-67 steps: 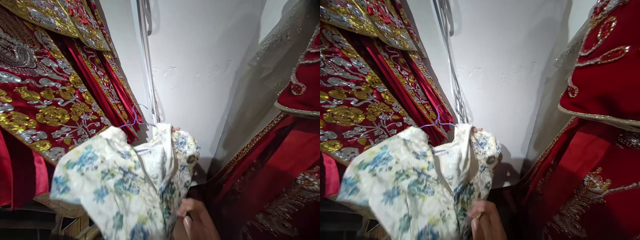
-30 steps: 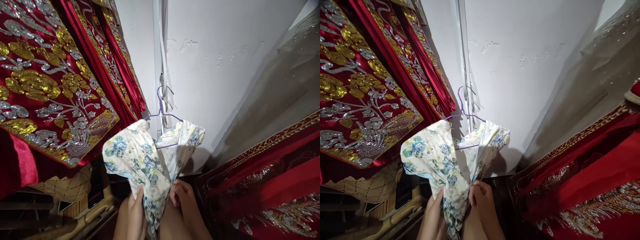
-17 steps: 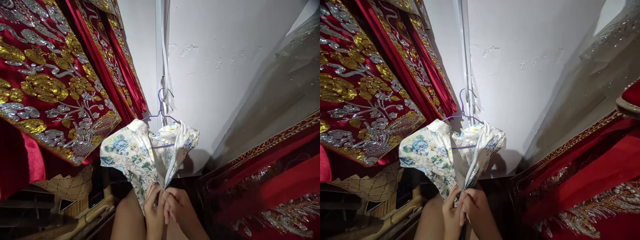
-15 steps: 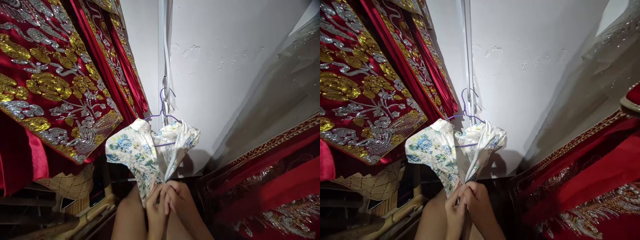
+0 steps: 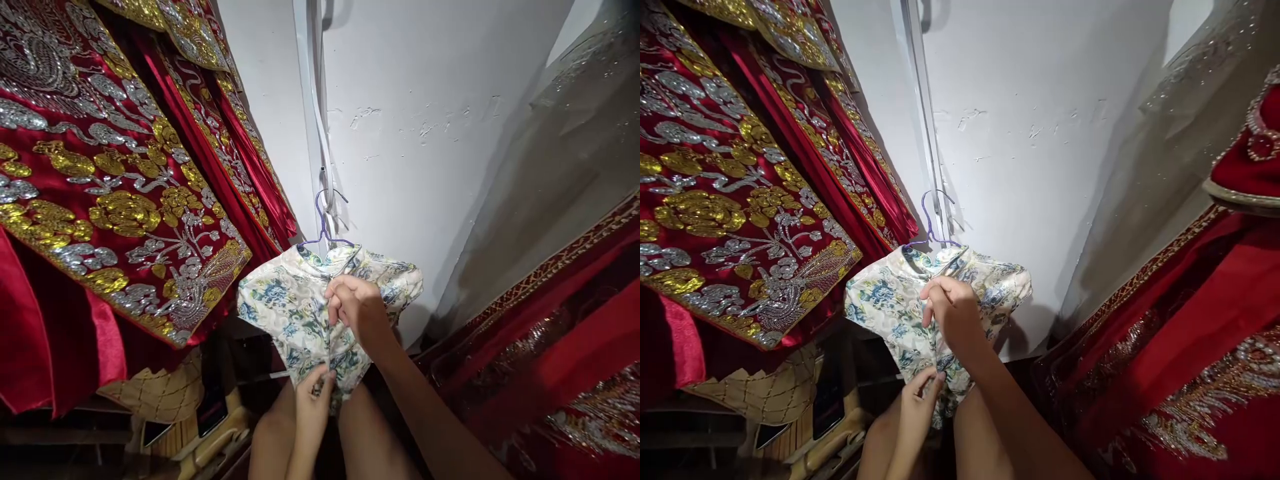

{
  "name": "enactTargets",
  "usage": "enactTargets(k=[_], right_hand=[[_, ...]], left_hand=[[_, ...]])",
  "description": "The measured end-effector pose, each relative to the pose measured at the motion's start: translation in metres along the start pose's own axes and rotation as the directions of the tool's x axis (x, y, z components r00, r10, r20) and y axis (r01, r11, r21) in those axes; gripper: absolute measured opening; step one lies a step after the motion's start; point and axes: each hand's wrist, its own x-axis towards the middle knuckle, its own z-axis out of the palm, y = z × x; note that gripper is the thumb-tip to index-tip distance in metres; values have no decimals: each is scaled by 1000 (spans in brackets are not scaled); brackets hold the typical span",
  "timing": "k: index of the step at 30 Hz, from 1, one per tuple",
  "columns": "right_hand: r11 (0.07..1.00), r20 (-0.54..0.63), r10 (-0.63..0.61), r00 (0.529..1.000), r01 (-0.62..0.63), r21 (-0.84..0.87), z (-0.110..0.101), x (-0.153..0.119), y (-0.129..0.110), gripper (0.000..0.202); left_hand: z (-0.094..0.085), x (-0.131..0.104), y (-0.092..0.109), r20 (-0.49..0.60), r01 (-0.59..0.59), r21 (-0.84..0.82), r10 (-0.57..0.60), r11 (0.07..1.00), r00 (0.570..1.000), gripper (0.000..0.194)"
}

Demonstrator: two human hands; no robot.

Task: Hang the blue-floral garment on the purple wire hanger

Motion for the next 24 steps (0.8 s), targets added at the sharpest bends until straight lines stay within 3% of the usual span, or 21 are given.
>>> enactTargets(k=[3, 5, 7, 9, 12, 15, 17, 20, 22, 24], right_hand=[[1000, 11, -14, 1000, 14, -26, -3, -6, 5, 19], [999, 11, -18, 1000, 19, -38, -5, -9, 5, 19], [998, 48, -33, 998, 35, -57, -5, -12, 5, 20], [995, 78, -55, 995, 61, -79, -5, -15, 5, 21], [991, 26, -84, 996, 87, -98, -6, -18, 7, 22], [994, -36, -97, 995, 95, -61, -7, -15, 8, 20], [994, -35, -105, 994, 104, -35, -8, -9, 13, 18], [994, -8, -98, 995, 97, -60, -8, 2, 33, 19], [993, 33, -58, 998, 62, -105, -10, 4, 52, 21], [991, 96, -14, 995, 27, -134, -14, -1, 70, 23]], left_hand=[[-9, 17, 49, -79, -179, 63, 183, 982, 980, 38], [-10, 31, 92, -84, -321, 109, 330, 941, 940, 38], [-8, 47, 134, -40, -511, 193, 527, 838, 849, 38], [-4, 63, 166, 113, -653, 308, 655, 692, 747, 29], [-2, 79, 191, 349, -741, 429, 663, 516, 663, 21], [-5, 82, 197, 510, -776, 449, 587, 442, 629, 21], [-5, 80, 199, 554, -788, 456, 562, 414, 615, 19], [-7, 77, 204, 429, -762, 501, 647, 411, 631, 17], [-15, 81, 205, 193, -700, 509, 726, 502, 661, 16], [-32, 92, 199, -140, -620, 423, 723, 661, 676, 14]])
